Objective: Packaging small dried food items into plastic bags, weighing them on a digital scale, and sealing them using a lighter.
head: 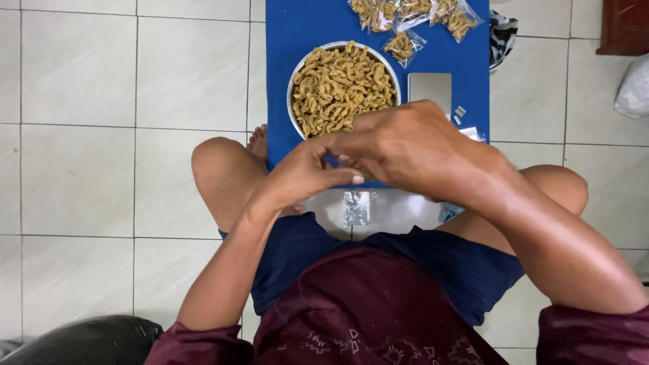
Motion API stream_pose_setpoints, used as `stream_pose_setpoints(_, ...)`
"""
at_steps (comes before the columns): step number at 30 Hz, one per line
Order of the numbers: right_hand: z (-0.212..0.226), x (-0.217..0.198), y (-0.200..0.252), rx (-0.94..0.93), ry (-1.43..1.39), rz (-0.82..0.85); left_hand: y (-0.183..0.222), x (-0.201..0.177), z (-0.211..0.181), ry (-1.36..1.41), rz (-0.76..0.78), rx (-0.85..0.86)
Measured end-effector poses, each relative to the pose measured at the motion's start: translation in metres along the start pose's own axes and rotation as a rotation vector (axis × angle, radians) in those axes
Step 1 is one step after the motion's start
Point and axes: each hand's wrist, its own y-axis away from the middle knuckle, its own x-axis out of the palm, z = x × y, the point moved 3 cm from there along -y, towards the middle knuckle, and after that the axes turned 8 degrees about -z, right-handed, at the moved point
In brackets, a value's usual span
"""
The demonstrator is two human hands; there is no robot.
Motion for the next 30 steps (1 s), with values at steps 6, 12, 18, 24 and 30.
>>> stream_pose_setpoints(6,-0.043,-0.006,0.008,-0.051,-0.215,-0.365,-0.008,-0.025,-0.011,0.023,-0.106,0.112)
stream_pose_setpoints(12,-0.141,0.16,0.051,0.405,0.053,-0.128,-0.016,-0.034,0.051,0.345,-0.294,0.078)
stream_pose_setpoints(18,-0.161,0.213,0.054,0.373,0.219,-0.21,-0.027,-0.036,0.062,0.331,-0.371,0.062)
stream_pose_setpoints(24,-0.178,0.217,0.053,0.244,0.22,-0.207,-0.025,-0.037,0.073,0.265,-0.39,0.051)
stream_pose_setpoints(30,-0.185,0.229,0.055,0.2,0.223,-0.223,-0.029,-0.027,0.054,0.208,-0.333,-0.002)
